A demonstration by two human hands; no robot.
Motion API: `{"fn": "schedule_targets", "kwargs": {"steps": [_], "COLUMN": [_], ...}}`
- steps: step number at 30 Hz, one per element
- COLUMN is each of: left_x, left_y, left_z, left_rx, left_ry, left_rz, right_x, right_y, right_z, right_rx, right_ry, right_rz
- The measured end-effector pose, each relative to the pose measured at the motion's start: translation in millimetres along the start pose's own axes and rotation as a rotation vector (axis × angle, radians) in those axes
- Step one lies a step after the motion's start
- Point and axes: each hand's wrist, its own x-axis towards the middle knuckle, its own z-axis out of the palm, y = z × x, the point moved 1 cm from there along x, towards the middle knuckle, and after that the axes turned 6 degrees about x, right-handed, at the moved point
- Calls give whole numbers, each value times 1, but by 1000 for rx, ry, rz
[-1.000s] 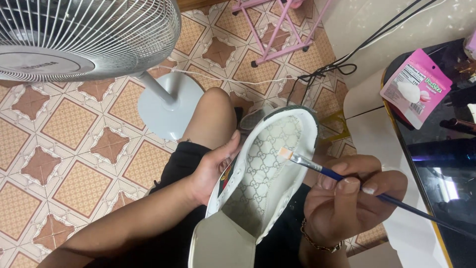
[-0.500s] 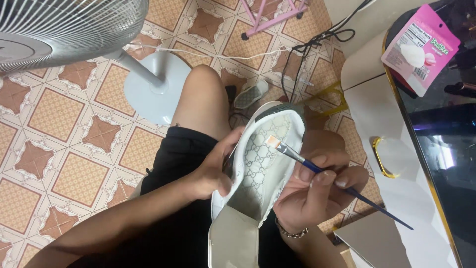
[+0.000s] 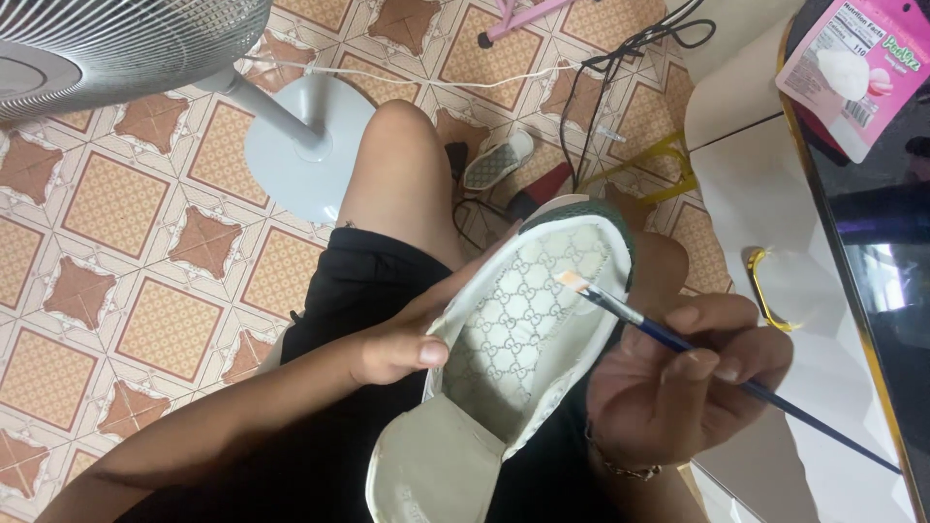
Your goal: Apply white and red paint to sneakers and dry with a hair dryer.
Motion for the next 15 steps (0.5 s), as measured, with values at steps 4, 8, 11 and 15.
{"fn": "schedule_targets", "kwargs": {"steps": [4,8,11,15], "left_x": [2,4,5,5], "left_y": [-1,4,7,13], "left_z": [5,8,9,11], "left_rx": [-142,-291,-298,-271], "left_ry": [-7,-23,-38,-52], "left_rz": [-56,-87,-85,-73], "right_x": [-4,-9,-8,-8], "right_y": [-8,-10,-15,-23], "right_z": [-9,-17,-13,-6], "right_rx": [-141,-311,-430,-520], "right_ry": [-68,-159,-202,-231], "right_rz": [15,-69,-80,-35]}}
